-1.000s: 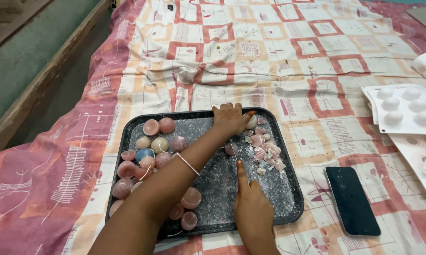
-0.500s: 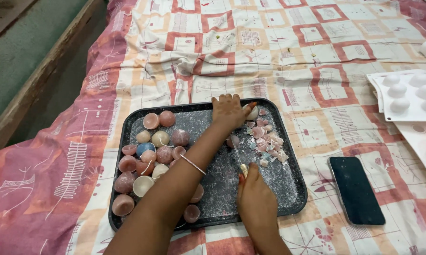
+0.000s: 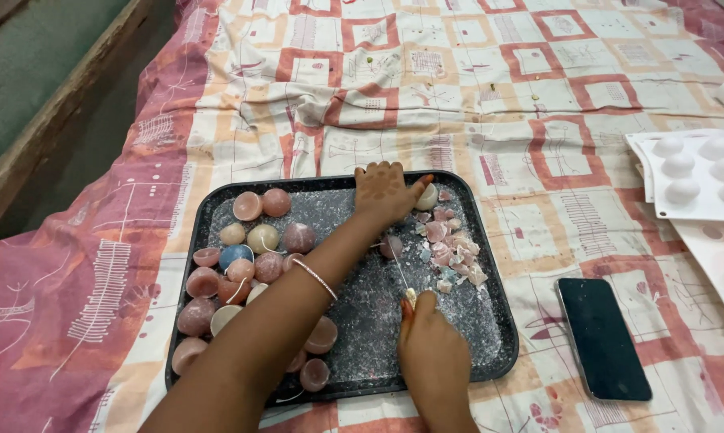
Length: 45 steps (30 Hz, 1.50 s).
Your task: The recorder is using a utility knife to trim and clean small wax candle pieces on a tray.
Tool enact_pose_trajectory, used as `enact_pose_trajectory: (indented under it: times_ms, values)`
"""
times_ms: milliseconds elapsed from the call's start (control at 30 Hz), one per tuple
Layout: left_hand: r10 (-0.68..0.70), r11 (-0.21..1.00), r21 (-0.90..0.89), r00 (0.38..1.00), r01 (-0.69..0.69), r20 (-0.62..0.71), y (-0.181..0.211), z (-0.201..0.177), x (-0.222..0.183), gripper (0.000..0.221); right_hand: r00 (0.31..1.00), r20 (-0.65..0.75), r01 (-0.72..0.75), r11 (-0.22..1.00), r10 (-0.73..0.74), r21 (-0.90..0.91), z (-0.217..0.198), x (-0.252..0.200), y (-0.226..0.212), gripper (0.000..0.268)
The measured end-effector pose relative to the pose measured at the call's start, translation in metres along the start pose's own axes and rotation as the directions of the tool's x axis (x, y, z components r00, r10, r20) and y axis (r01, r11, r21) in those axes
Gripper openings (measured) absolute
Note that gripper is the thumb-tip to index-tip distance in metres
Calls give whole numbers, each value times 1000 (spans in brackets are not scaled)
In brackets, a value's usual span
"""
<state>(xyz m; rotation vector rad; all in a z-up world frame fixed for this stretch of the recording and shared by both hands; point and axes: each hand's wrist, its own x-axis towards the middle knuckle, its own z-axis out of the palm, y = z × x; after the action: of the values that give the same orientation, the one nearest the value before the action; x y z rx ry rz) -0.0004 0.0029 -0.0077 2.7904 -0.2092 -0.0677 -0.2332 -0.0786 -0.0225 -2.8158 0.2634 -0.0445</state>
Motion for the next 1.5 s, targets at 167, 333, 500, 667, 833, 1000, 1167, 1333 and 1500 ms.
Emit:
enact_pose_trajectory:
  times_ms: [167, 333, 500, 667, 833, 1000, 1167, 1333, 1500]
  values:
    - [-26, 999, -17, 997, 28, 66, 4, -9, 1, 89, 1000, 13, 16, 999, -16, 33, -9, 1, 0, 32]
    - [-21, 1000, -6, 999, 21, 45, 1, -4, 2, 89, 998, 59, -36, 996, 31, 84, -13, 3, 4, 32]
    - [4, 1000, -29, 999, -5, -32, 1, -2, 4, 86, 998, 69, -7, 989, -3, 149, -10, 8, 14, 32]
    - [-8, 1000, -22, 999, 9, 44, 1, -9, 0, 88, 998, 63, 11, 989, -20, 148, -12, 7, 10, 29]
    - [-21, 999, -33, 997, 23, 76, 4, -12, 1, 95, 966, 250, -102, 988, 71, 114, -21, 19, 12, 31]
    - [-24, 999, -32, 995, 27, 94, 9, -13, 4, 103, 946, 317, -116, 984, 68, 135, -23, 23, 12, 28]
    - [4, 1000, -24, 987, 0, 162, -1, -11, 5, 104, 965, 243, -107, 994, 102, 8, -13, 13, -4, 28]
    - [13, 999, -41, 985, -6, 172, -4, -7, 7, 102, 954, 280, -96, 994, 107, -51, -13, 16, -1, 32]
    - [-7, 998, -62, 985, 18, 175, -2, -9, 9, 97, 959, 266, -91, 995, 98, -39, -12, 19, 1, 31]
